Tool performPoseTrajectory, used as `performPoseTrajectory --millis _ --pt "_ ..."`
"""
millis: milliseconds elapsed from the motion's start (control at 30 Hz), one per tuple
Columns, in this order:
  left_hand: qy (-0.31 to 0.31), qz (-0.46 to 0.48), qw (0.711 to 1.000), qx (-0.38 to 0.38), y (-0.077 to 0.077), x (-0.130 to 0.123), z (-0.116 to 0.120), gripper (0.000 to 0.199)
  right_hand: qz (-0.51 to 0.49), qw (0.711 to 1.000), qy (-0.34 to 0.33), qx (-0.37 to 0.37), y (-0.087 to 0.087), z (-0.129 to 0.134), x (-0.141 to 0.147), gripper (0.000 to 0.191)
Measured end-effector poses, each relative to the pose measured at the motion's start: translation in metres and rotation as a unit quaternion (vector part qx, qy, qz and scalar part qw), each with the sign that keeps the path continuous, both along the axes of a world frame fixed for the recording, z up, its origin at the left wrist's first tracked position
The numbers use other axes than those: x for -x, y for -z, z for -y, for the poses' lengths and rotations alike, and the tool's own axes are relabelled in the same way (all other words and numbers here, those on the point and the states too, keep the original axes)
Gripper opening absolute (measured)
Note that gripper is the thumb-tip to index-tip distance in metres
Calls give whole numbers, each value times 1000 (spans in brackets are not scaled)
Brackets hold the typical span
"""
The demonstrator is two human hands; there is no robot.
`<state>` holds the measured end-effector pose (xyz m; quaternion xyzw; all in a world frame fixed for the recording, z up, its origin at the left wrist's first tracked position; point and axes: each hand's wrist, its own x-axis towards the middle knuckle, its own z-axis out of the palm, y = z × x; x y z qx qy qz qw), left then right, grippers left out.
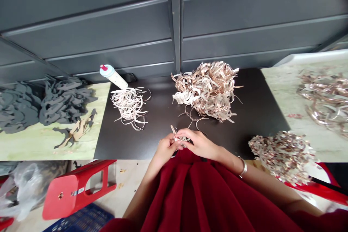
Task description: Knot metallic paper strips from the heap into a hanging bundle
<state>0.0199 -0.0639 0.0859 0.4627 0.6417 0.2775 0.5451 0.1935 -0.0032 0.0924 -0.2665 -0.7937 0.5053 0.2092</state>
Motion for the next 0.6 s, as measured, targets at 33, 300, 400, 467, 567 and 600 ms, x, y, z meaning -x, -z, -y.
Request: performPoseTrajectory --millis 33,300,400,467,567,600 --pt "-12 0 1000 -1 1 -1 -1 14 0 1000 -3 -6 1 0 0 26" --pt "-52 85 995 2 0 -5 5 21 -2 999 -42 25 -7 -14 -12 38" --pt "-54 85 995 -7 -3 -3 5 21 12 997 -62 40 -9 -16 -14 43" --pt "-64 67 996 -19 -4 -4 5 22 4 997 -69 44 -9 -14 -13 46" --pt "-86 41 995 -33 -1 -6 5 28 -7 997 -75 32 -9 -12 -12 52" --pt "-91 37 994 -36 0 -6 5 30 -8 996 -81 23 -10 -13 -12 53"
